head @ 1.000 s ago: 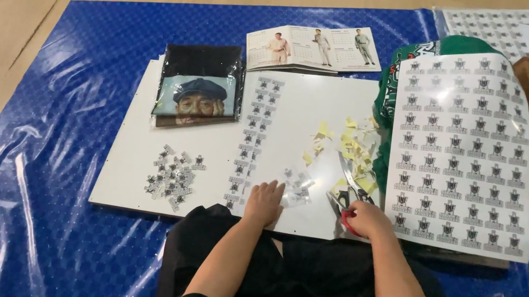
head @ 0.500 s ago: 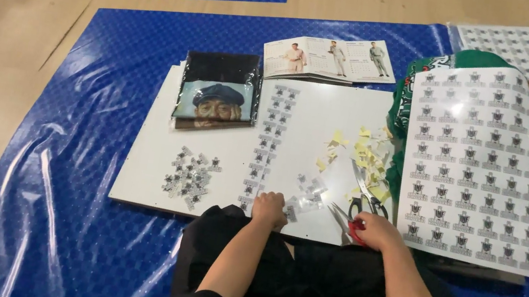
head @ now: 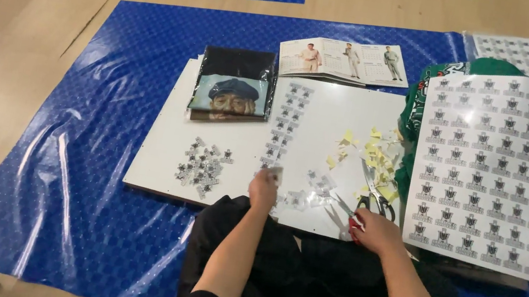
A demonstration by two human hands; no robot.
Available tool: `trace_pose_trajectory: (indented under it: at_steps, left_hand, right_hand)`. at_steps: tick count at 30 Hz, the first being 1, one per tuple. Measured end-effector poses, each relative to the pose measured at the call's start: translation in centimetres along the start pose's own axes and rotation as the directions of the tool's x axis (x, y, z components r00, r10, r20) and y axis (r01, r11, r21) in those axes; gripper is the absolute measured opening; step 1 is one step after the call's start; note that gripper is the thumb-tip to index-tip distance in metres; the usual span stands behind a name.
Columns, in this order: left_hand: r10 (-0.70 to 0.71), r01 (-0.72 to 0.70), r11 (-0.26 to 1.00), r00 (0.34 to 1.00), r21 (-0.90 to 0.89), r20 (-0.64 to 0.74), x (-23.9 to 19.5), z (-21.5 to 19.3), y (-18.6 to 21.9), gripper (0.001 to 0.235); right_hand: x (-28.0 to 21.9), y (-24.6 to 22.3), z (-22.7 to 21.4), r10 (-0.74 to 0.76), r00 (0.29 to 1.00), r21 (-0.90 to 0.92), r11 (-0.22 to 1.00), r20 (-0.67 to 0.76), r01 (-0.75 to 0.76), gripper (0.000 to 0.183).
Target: Cutting small individual labels from a transparent sheet using scissors.
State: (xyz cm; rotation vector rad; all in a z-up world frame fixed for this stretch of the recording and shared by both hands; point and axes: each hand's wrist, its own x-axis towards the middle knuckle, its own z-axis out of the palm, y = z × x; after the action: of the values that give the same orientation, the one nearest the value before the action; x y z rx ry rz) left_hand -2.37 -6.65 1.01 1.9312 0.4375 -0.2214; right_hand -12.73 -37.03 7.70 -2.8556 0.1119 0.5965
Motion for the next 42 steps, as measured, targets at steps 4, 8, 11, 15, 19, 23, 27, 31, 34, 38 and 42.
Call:
trace_pose_trajectory:
  at_steps: [4, 8, 11, 15, 19, 23, 27, 31, 34, 38, 42]
  left_hand:
    - [-0.094, 0.029, 0.872, 0.990, -0.489, -0.107, -1.3, -1.8, -0.1, 0.045]
    - [-0.100, -0.051, 0.689, 0.981, -0.723, -0.164, 0.1, -0.5, -3.8, 0.040]
    - [-0.056, -0.028, 0.811, 0.991, -0.584, -0.125, 0.1, -0.1, -4.0, 0.039]
    - [-0.063, 0.041, 0.867, 0.998, -0.496, -0.028, -0.3, -0.3, -4.3, 0.044]
    - [-0.042, 0.054, 0.922, 0.998, -0.384, 0.041, 1.4, 1.0, -5.5, 0.042]
    - [-0.014, 0.026, 0.973, 0.999, -0.228, 0.053, 0.3, 0.8, -4.5, 0.039]
    - [-0.065, 0.059, 0.938, 0.998, -0.342, -0.005, -0.9, -0.5, -2.7, 0.043]
    - [-0.060, 0.049, 0.925, 0.998, -0.376, -0.017, -0.8, -0.3, -3.1, 0.043]
    - [-0.052, 0.043, 0.943, 0.998, -0.330, -0.018, -1.6, -0.6, -2.6, 0.036]
    - [-0.049, 0.054, 0.959, 0.998, -0.278, 0.027, -1.5, -0.6, -2.1, 0.035]
    - [-0.062, 0.063, 0.959, 0.998, -0.277, 0.012, -0.1, 0.4, -3.8, 0.032]
  right_hand:
    - [-0.2, -5.4, 2.0, -0.149, 0.988, -0.102, 0.983, 0.036, 0.152, 0.044]
    - [1.3, -10.0, 6.2, -0.313, 0.949, -0.206, 0.927, 0.038, 0.314, 0.043]
    - [3.5, -11.8, 9.0, -0.358, 0.934, -0.222, 0.909, 0.022, 0.353, 0.035]
    - [3.9, -10.8, 8.0, -0.337, 0.940, -0.275, 0.911, -0.061, 0.309, 0.016]
    - [3.5, -7.2, 5.1, -0.273, 0.952, -0.311, 0.924, -0.135, 0.221, 0.019]
    - [0.9, -7.0, 1.8, -0.274, 0.954, -0.335, 0.916, -0.124, 0.219, 0.021]
    - [-2.3, -10.4, 0.1, -0.438, 0.899, -0.331, 0.852, -0.025, 0.406, 0.021]
    - [-0.7, -10.9, 4.3, -0.518, 0.855, -0.395, 0.787, -0.007, 0.474, 0.022]
    - [0.1, -10.5, 5.2, -0.491, 0.870, -0.389, 0.793, 0.046, 0.468, 0.030]
    - [2.0, -8.3, 7.0, -0.419, 0.906, -0.360, 0.855, -0.056, 0.373, 0.023]
    - [2.8, -7.2, 7.3, -0.342, 0.936, -0.316, 0.900, -0.085, 0.300, 0.023]
